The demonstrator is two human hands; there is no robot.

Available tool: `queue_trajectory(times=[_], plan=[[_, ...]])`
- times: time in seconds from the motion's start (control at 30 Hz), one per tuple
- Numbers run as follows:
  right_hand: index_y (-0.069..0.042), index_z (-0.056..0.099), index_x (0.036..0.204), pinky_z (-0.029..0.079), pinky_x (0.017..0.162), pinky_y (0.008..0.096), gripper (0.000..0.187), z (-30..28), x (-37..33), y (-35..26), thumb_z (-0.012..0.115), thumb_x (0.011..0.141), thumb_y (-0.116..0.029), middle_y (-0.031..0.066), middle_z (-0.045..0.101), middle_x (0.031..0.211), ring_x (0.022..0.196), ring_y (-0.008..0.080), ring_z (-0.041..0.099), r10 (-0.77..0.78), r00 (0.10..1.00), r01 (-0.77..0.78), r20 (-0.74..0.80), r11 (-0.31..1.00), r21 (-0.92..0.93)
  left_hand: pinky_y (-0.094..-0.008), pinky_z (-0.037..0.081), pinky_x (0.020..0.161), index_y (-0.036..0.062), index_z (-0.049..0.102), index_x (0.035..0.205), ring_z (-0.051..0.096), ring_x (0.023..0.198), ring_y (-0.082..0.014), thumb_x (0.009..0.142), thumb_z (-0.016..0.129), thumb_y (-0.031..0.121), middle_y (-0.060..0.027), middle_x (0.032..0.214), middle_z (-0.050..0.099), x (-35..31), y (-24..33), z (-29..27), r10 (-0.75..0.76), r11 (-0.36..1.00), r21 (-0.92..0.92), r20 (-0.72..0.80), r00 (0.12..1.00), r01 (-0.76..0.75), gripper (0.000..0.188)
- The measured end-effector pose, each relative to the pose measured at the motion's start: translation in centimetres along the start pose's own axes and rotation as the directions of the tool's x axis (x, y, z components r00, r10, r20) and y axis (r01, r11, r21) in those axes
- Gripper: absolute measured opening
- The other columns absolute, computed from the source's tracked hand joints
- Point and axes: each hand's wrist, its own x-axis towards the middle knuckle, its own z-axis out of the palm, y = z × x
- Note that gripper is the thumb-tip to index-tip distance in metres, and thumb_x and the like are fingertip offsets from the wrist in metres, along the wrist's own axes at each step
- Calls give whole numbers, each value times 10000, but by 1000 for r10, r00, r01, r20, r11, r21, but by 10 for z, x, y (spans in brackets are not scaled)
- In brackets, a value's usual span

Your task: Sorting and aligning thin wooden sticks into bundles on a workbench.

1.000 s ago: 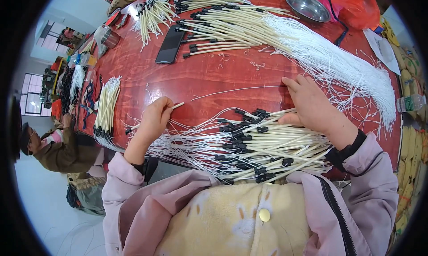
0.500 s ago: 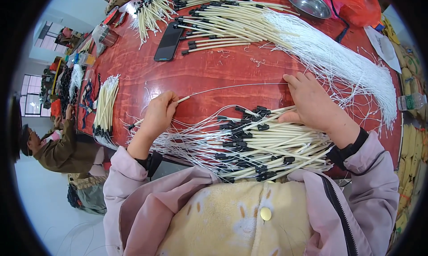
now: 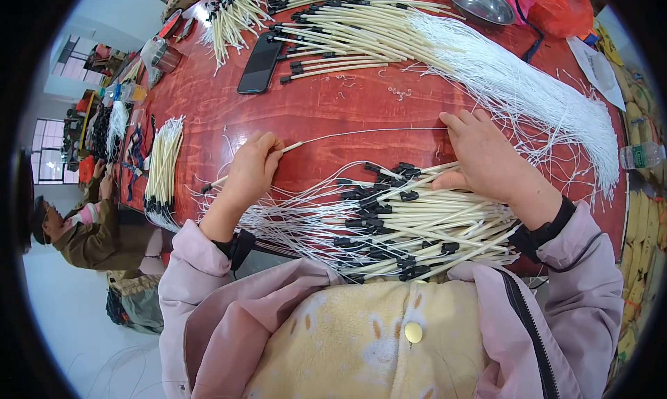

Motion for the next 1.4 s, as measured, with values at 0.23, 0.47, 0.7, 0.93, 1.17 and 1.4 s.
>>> queue_trajectory(times=[0.23, 0.47, 0.7, 0.93, 1.17, 1.4], plan=[[239, 538, 1203, 332, 1127, 470, 1140, 1, -2, -2, 483, 787, -821, 284, 472, 1434, 1246, 416, 465, -10, 999, 10, 44, 1000, 4, -484, 535, 794, 62, 628, 1010, 636, 994, -381, 920, 585, 125, -160, 986, 642, 76, 63, 60, 349, 918, 159, 105, 931, -363, 119], [175, 498, 1320, 335, 1142, 478, 991, 18, 5, 8, 513, 881, -714, 289, 442, 1465, 1307, 441, 435, -135, 985, 144, -112, 987, 76, -475, 541, 820, 49, 653, 993, 657, 974, -365, 904, 602, 140, -153, 971, 658, 116, 128, 100, 520, 849, 69, 72, 851, -524, 137], [8, 480, 1437, 367, 1129, 477, 669, -3, 13, 33, 699, 921, -357, 233, 479, 1462, 1313, 405, 461, 86, 967, -20, -241, 965, 262, -482, 544, 806, 55, 699, 1056, 677, 967, -372, 880, 684, 159, -193, 987, 691, 99, 50, -6, 148, 980, -130, -26, 989, -150, 205], [-24, 503, 1430, 393, 1078, 460, 676, 12, 39, 12, 768, 854, -256, 162, 549, 1410, 1274, 360, 508, -52, 976, 91, -212, 980, 176, -473, 525, 803, 62, 606, 1110, 642, 981, -420, 890, 699, 154, -203, 1092, 619, 52, 27, 16, 96, 995, 26, 0, 995, -96, 256], [-71, 671, 1188, 413, 928, 403, 417, 21, 47, 2, 760, 845, -290, 61, 668, 1169, 1062, 249, 565, -111, 919, 168, -377, 978, 122, -433, 502, 707, 34, 531, 1049, 639, 788, -359, 927, 639, 27, -176, 832, 585, 47, 54, 24, 180, 936, -317, 65, 982, -150, 163], [-104, 717, 886, 409, 848, 378, 171, -10, 18, -9, 742, 864, -272, -17, 688, 925, 962, 189, 570, -250, 910, 264, -330, 965, -1, -251, 417, 525, 27, 533, 1090, 560, 613, -81, 972, 616, 18, -32, 751, 546, 28, 102, -11, 70, 820, -570, 187, 980, 51, 145]])
